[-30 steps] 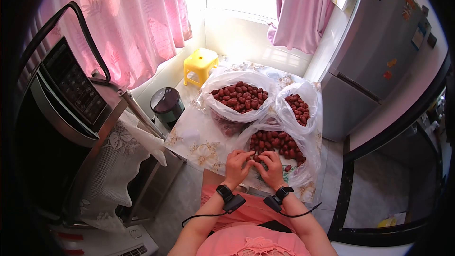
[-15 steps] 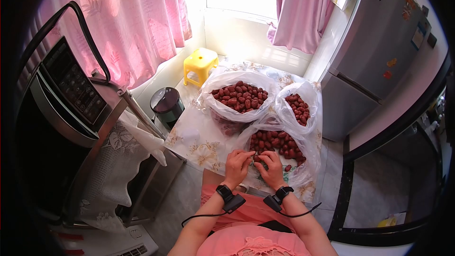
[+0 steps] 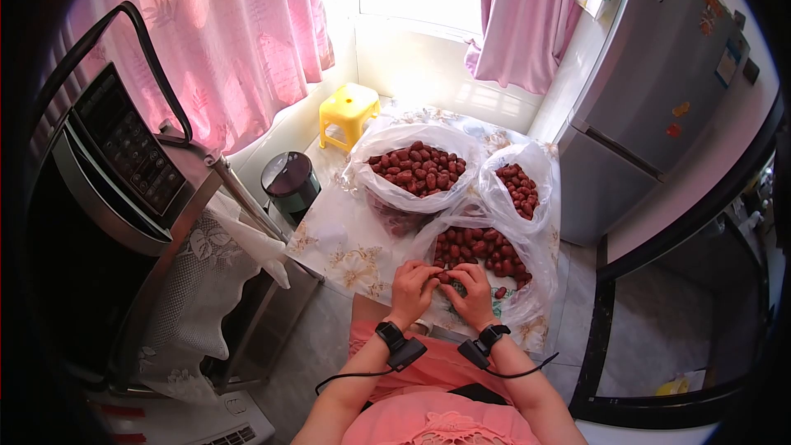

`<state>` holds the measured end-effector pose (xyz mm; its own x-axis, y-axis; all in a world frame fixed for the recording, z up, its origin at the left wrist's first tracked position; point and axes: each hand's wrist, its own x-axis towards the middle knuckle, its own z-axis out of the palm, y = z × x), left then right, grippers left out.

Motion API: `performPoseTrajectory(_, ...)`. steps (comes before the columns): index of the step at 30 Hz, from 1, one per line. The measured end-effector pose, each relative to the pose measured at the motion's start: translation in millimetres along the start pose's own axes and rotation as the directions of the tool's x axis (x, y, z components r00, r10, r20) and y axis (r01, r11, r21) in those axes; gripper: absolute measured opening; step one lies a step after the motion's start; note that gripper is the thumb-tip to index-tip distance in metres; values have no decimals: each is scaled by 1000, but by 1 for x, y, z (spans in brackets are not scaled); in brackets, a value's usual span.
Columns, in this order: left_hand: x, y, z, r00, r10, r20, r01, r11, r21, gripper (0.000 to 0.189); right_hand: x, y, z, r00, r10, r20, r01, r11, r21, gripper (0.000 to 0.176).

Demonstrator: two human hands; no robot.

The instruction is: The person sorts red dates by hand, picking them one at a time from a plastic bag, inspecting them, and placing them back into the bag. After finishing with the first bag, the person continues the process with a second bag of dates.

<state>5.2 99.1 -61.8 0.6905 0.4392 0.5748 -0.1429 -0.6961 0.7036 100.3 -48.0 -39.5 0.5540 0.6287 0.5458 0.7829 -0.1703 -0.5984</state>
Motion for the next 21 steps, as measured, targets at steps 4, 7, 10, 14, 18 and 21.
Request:
performPoseTrajectory(4,1,1,0,1000,6,-6,-6,1000,-3,22,0,0,0,1000,-2,1,2,1000,5,30)
performPoseTrajectory(7,2,2,0,1000,9,-14,-9,1000,4,21,0,-1,1,999,16,-36,-15,1000,26,27)
performPoseTrajectory(10,1,-3,2,996,90,2,-90,993,71,21,0,6,0,969,100,-225,-87,994,67,26)
performPoseTrajectory(14,4,4,-2,996,89,29,-91,992,90,26,2,10,-6,894,338,-295,-264,928,264,22)
performPoseTrajectory(18,1,5,-1,995,83,47,-87,991,103,23,29,-9,-22,913,303,-273,-215,926,309,22)
performPoseTrajectory(21,-1,-3,3,994,92,52,-97,989,110,16,69,-22,-30,936,177,-306,-95,960,264,22)
